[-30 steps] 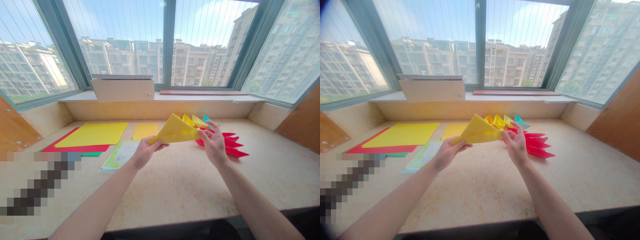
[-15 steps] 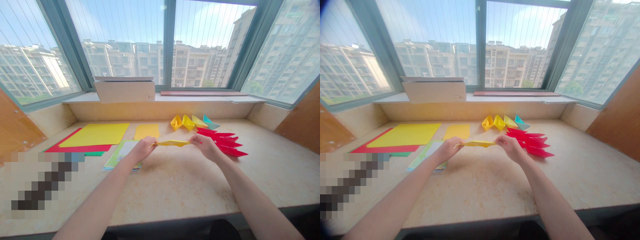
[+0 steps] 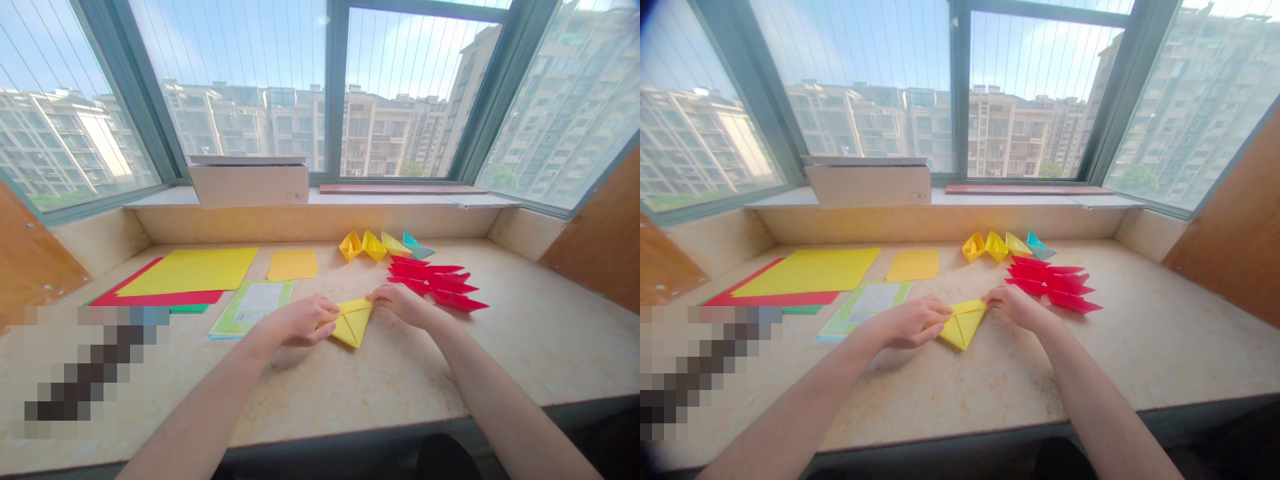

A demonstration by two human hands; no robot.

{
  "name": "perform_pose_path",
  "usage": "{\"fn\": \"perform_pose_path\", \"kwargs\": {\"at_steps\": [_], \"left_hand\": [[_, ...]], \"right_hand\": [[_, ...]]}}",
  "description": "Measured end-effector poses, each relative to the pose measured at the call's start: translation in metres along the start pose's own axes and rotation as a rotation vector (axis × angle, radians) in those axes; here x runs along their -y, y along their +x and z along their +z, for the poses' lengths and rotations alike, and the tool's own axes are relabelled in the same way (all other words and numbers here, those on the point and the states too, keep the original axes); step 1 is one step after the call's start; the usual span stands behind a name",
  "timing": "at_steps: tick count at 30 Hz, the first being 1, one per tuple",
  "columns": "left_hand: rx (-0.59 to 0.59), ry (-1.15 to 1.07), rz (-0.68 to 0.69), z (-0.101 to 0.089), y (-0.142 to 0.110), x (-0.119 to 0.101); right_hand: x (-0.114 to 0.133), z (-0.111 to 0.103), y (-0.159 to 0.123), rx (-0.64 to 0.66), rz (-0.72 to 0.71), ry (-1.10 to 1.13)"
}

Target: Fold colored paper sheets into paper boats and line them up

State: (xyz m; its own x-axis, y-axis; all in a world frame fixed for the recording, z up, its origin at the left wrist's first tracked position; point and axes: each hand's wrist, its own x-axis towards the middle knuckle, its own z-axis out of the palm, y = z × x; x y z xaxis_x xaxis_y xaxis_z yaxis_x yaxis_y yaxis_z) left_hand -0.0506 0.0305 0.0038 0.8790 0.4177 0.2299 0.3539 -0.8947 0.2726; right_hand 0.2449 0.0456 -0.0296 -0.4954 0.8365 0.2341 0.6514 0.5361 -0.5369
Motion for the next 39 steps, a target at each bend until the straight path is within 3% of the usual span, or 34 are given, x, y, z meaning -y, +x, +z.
{"fn": "perform_pose_path", "kwargs": {"at_steps": [5, 12, 20, 25, 33, 39], "left_hand": [[0.019, 0.055, -0.148, 0.017, 0.019, 0.001], [0.009, -0.058, -0.043, 0.023, 0.026, 0.005], [0.133, 0.175, -0.178, 0.028, 0.055, -0.002], [0.179, 0.262, -0.081, 0.033, 0.068, 0.002], [0.126, 0.238, -0.091, 0.043, 0.071, 0.01], [0.076, 0.188, -0.097, 0.044, 0.069, 0.009]], "right_hand": [[0.006, 0.0, -0.003, -0.075, 0.067, -0.002], [0.006, -0.01, -0.006, -0.132, 0.222, -0.084], [0.009, -0.002, -0.006, -0.096, 0.349, -0.177], [0.009, 0.004, -0.002, -0.112, 0.389, -0.19], [0.004, -0.012, -0.009, -0.05, 0.318, -0.106], [0.005, -0.012, -0.006, -0.003, 0.178, -0.075]]}}
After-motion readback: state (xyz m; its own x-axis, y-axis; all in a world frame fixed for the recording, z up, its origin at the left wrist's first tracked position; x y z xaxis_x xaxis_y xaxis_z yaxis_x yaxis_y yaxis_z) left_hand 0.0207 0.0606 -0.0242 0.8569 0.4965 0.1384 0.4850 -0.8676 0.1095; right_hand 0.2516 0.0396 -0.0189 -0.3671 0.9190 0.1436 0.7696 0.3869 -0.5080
